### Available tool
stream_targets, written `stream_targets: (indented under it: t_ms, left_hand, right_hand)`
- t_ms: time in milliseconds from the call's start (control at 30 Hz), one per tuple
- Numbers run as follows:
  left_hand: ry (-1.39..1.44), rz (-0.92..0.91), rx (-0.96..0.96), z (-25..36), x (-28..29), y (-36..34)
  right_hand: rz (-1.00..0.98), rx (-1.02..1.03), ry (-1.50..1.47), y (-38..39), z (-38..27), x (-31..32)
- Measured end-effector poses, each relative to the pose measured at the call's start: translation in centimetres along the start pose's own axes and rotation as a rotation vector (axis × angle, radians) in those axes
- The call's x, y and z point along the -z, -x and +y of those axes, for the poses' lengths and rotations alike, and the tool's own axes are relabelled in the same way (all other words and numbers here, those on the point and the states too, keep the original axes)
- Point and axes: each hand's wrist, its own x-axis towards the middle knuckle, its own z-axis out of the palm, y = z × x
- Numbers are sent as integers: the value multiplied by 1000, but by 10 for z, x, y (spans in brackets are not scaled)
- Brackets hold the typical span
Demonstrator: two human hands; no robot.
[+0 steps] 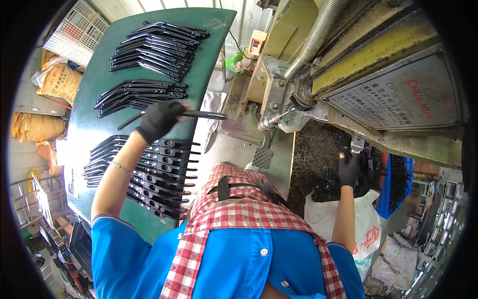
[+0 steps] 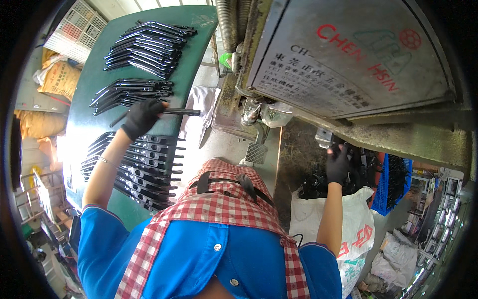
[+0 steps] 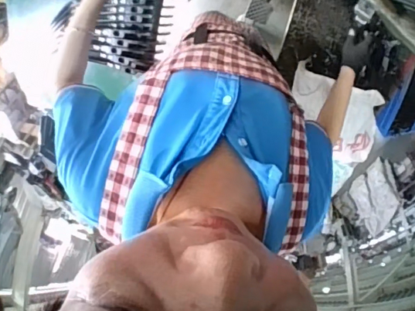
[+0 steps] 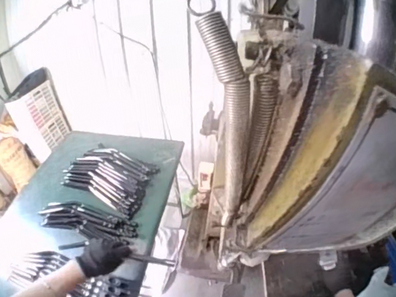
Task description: The person repeatedly picks up black metal rods from a green table, grinds them against a bench grinder, and places them into a blue basket. The process is continuous and repetitive throughout the clip.
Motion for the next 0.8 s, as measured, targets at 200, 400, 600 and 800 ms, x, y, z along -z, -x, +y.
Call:
stream_targets:
  t_ms: [200,400,600,800]
  left_hand:
    - [237,-63,-92,101,23,-60]
    - [180,-58,-99,108,33,-63]
    - [120,-14,-107,107,37,-58]
    - [36,-169,-128,113,49,-64]
  right_hand:
    - [-402,385,-136,5,-199,41]
    - [-450,383,-189,13,-240,52]
    - [-484,343,-178,18,-257,51]
    - [-460,535,-62,16,-272,52]
